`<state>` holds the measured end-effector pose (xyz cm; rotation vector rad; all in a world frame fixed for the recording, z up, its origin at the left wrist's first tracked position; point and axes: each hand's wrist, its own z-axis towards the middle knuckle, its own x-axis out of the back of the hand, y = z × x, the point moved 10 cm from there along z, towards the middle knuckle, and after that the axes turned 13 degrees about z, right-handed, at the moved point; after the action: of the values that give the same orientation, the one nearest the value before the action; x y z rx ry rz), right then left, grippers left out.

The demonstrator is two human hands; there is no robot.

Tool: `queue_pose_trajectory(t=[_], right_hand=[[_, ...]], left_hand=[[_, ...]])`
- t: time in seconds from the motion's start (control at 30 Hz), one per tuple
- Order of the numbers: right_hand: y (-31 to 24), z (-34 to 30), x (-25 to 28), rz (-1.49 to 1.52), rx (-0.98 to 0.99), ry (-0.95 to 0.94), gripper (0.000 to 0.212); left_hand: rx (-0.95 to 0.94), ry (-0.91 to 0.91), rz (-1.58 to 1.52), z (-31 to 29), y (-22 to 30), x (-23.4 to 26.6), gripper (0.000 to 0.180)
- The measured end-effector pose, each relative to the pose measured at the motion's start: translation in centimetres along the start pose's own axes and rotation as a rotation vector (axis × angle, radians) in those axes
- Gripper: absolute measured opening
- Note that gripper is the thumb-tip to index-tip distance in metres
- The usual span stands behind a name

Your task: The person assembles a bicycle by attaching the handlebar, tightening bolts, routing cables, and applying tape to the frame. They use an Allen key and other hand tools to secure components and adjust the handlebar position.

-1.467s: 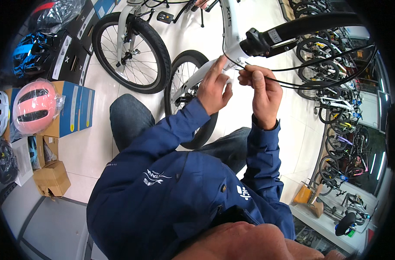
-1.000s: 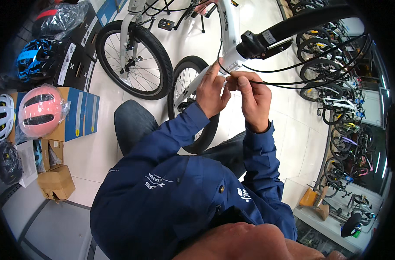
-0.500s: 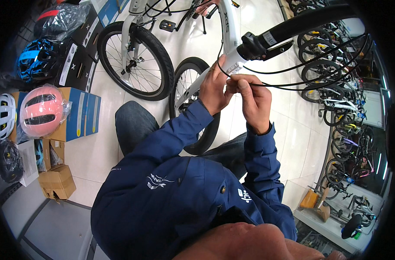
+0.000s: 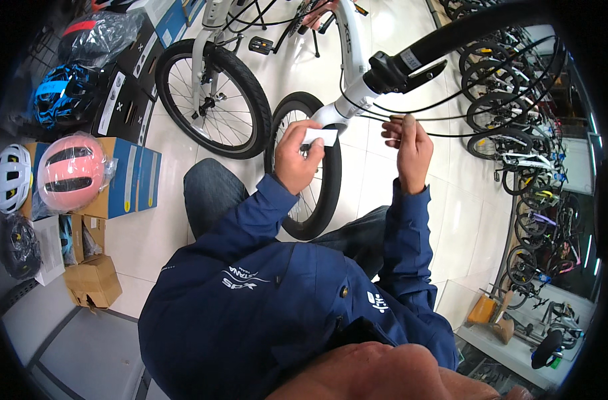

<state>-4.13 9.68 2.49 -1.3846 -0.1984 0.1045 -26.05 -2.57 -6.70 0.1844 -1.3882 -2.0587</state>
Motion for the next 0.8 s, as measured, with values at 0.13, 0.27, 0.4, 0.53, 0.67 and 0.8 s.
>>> queue_pose_trajectory(t=[0.13, 0.27, 0.4, 0.53, 0.67, 0.8], right_hand=[[2.9, 0.1, 2.1, -0.149, -0.126, -0.075, 0.042], [8.3, -4.5, 0.0, -0.193, -0.303, -0.206, 0.029], [9.9, -9.5, -4.7, -0.336, -0.258, -0.373, 0.052], [8.2, -11.0, -4.8, -0.5, -0.24, -0.228, 0.046], [8.1, -11.3, -4.9, -0.616, -0.258, -0.242, 0.042], [7.8, -11.0, -5.2, -0.645, -0.121, -0.234, 0.039]], left_hand=[[0.445, -0.149, -0.626, -3.3, -5.8, -1.8, 0.021], [0.628, -0.227, -0.546, -7.1, -11.1, -0.3, 0.021], [0.83, -0.229, -0.546, -10.5, -16.3, 1.2, 0.023], [0.885, -0.163, -0.598, -12.0, -18.3, 2.2, 0.022], [0.931, -0.152, -0.626, -12.5, -18.8, 2.0, 0.021], [0.969, -0.18, -0.657, -12.7, -18.8, 1.4, 0.022]])
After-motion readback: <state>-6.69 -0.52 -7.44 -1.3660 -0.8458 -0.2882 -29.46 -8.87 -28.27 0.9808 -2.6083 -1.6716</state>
